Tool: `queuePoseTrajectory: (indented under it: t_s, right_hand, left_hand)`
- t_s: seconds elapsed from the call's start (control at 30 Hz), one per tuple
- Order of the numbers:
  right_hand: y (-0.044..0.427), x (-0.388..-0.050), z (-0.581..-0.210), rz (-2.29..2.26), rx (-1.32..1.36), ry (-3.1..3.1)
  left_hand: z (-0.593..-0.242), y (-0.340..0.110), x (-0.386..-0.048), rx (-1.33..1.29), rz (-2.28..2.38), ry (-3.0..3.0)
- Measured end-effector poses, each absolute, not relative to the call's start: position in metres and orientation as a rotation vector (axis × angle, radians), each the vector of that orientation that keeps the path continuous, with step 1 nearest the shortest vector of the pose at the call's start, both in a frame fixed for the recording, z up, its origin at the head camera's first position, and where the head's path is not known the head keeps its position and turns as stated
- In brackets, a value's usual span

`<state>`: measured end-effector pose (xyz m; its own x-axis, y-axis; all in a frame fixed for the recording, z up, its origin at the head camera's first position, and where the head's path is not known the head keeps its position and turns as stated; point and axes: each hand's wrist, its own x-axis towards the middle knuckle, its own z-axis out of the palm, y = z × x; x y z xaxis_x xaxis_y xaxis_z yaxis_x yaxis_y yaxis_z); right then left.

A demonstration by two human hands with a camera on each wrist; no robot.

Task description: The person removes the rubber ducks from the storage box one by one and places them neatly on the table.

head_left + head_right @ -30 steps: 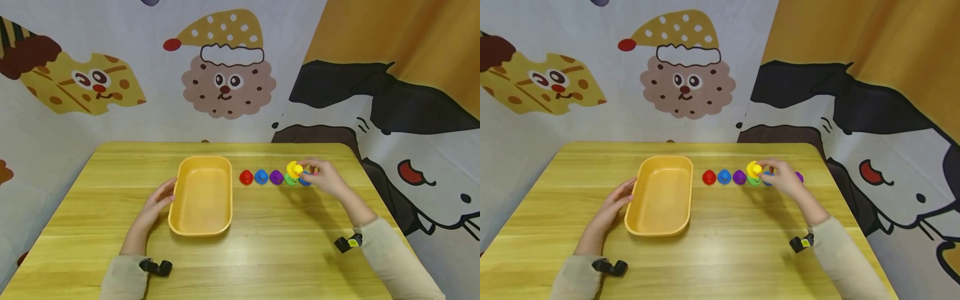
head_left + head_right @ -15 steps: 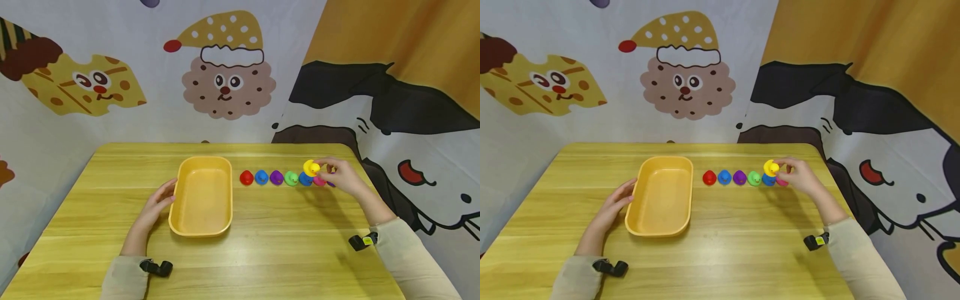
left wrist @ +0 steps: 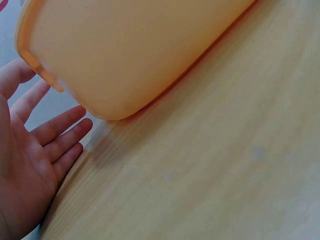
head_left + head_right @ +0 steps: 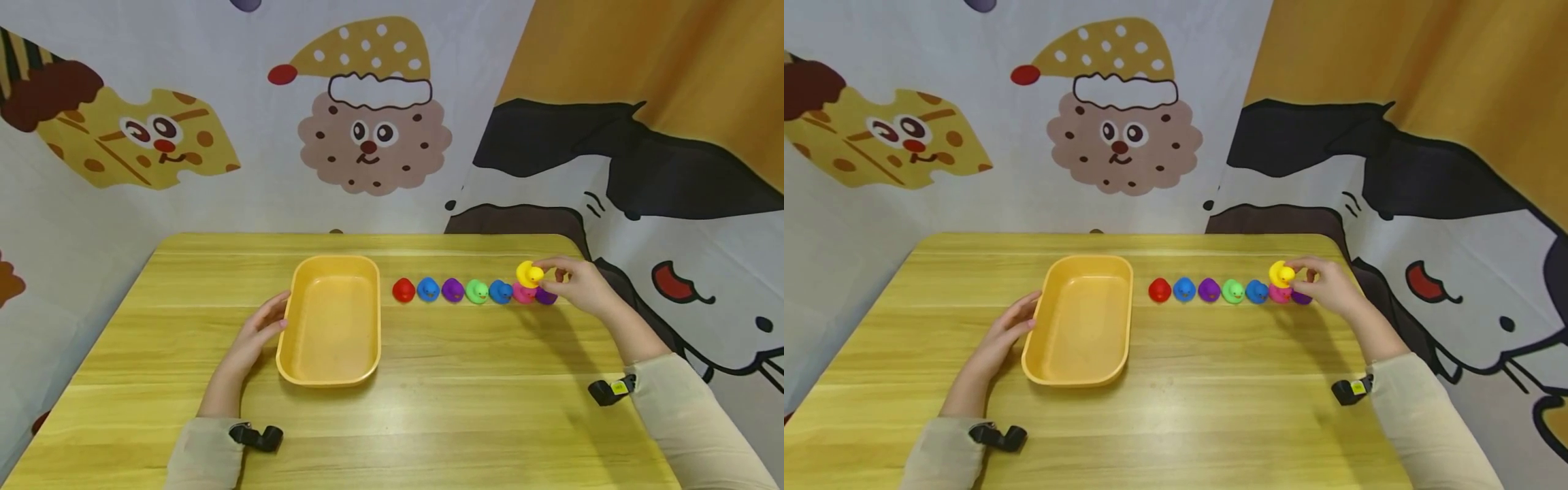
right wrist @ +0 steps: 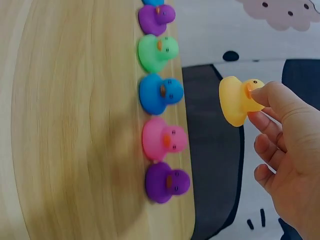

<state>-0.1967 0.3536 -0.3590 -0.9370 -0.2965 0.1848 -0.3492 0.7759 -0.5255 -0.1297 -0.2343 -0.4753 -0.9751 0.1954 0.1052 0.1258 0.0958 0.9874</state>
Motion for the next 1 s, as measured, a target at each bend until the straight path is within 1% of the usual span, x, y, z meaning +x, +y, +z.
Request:
queuePoseTrajectory:
  t_s: [0.43, 0.73, 1.0]
  right_hand:
    - [0.393, -0.201, -0.365, 0.812, 0.366, -2.962]
    - [0.417, -0.203, -0.373, 0.815, 0.338, -2.923]
    - [0.431, -0.202, -0.373, 0.765, 0.298, -2.988]
  left_hand:
    - [-0.475, -0.234, -0.13, 0.346, 2.054, 2.289]
    - [-0.477, -0.234, -0.131, 0.352, 2.059, 2.291]
    - [-0.476, -0.234, -0.13, 0.347, 2.06, 2.286]
